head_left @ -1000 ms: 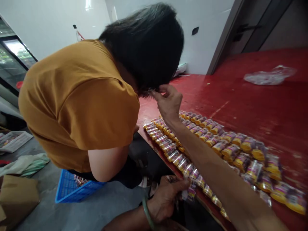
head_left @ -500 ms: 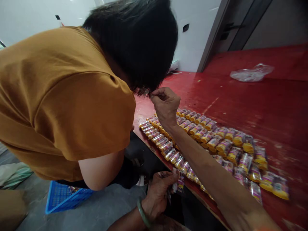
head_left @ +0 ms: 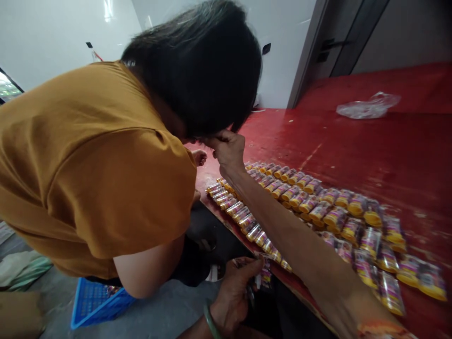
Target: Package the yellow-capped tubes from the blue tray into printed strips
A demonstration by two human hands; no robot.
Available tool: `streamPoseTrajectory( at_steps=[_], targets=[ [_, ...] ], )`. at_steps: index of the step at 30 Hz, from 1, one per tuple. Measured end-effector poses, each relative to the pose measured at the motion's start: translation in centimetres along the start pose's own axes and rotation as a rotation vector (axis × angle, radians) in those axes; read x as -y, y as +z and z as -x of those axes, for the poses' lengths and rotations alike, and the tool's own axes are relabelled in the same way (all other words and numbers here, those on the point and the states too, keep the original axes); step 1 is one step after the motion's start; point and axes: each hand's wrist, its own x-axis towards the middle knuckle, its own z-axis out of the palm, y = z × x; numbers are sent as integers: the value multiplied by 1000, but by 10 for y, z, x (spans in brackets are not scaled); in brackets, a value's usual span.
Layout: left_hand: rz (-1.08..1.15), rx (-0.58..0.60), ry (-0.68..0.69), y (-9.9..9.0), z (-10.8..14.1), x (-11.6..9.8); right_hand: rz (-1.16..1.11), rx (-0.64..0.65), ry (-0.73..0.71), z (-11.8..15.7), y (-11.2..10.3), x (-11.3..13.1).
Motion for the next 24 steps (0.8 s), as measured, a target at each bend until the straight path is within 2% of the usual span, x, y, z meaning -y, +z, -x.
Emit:
streamPoseTrajectory(
  at_steps=[4, 8, 10, 13, 16, 19, 24],
  targets=[
    [9, 5, 10, 2, 3, -4, -49, 10, 6, 20, -9, 0],
    [26, 0, 4, 4, 7, -8, -116, -56, 63, 46, -25, 4],
    [23, -17, -14, 4, 7, -11, -236, -43, 141, 57, -34, 5],
    [18, -19, -25, -1, 7, -15, -412, 44, 309, 72, -49, 4],
    [19, -27, -10, -8, 8, -17, -469, 50, 354, 81, -61, 0],
    [37, -64, -5, -15, 10, -17, -478, 12, 324, 83, -68, -5],
    [59, -67, -14, -20, 9, -23, -231, 16, 520, 88, -74, -13]
  ],
)
